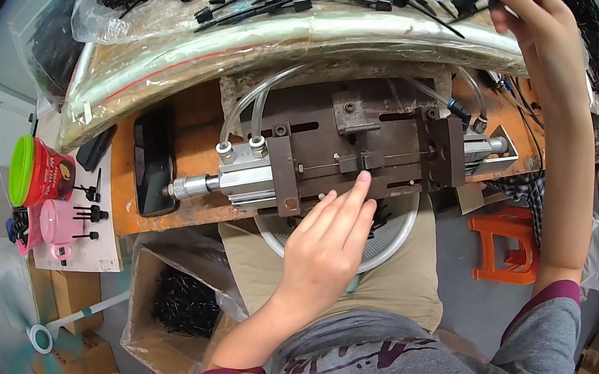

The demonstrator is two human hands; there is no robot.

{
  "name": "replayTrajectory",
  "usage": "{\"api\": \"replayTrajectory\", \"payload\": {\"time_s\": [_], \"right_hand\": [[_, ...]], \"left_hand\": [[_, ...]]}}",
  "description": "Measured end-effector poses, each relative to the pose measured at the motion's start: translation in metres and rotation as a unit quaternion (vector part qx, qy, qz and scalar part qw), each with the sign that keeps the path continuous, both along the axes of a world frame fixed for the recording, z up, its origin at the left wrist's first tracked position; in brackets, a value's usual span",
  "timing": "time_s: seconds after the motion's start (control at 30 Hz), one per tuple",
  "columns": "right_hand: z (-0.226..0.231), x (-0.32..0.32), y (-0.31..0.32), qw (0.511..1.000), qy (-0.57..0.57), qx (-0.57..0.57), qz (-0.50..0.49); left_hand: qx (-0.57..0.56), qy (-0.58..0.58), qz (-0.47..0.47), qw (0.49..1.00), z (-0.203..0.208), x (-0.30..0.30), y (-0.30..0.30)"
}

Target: Assemble plastic connectors and tubes using a pneumatic compression jig.

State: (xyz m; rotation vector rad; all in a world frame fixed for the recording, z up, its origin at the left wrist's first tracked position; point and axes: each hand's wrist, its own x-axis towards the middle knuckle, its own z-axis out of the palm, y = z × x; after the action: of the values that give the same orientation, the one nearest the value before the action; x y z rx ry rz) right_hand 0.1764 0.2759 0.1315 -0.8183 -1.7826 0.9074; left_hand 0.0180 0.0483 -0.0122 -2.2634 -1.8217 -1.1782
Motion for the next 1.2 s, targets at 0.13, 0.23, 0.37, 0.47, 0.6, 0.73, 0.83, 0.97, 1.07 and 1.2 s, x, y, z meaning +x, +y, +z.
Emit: {"api": "replayTrajectory", "payload": {"time_s": [0.13,0.23,0.37,0.47,0.6,0.73,0.83,0.97,1.07,1.2], "right_hand": [[-0.016,0.004,-0.044,0.997,0.046,-0.063,-0.001],[-0.032,0.017,-0.072,0.986,0.050,-0.158,0.009],[-0.053,0.020,-0.100,0.950,0.084,-0.285,0.096],[-0.068,0.020,-0.109,0.922,0.116,-0.350,0.117],[-0.076,0.017,-0.116,0.886,0.136,-0.418,0.148],[-0.079,0.018,-0.124,0.869,0.159,-0.437,0.170],[-0.082,0.016,-0.131,0.892,0.129,-0.405,0.152],[-0.088,0.012,-0.142,0.967,0.025,-0.225,0.114],[-0.093,0.009,-0.145,0.992,-0.070,0.018,0.102],[-0.111,0.006,-0.152,0.956,-0.114,0.262,0.068]], "left_hand": [[-0.012,0.044,0.021,0.999,-0.001,0.002,0.002],[-0.017,0.050,0.028,0.998,0.001,0.001,0.005],[-0.019,0.037,0.026,0.999,0.001,0.001,0.007],[-0.027,0.027,0.026,0.999,0.000,0.001,0.008],[-0.050,0.031,0.029,0.998,0.004,-0.001,0.006],[-0.075,0.023,0.021,0.997,0.011,-0.003,0.006],[-0.093,-0.246,-0.028,0.964,0.024,-0.002,-0.001],[-0.101,-0.345,-0.086,0.929,0.043,-0.017,-0.011],[-0.059,-0.290,-0.117,0.948,0.047,-0.019,-0.007],[-0.083,-0.344,-0.139,0.925,0.052,-0.010,-0.015]]}}
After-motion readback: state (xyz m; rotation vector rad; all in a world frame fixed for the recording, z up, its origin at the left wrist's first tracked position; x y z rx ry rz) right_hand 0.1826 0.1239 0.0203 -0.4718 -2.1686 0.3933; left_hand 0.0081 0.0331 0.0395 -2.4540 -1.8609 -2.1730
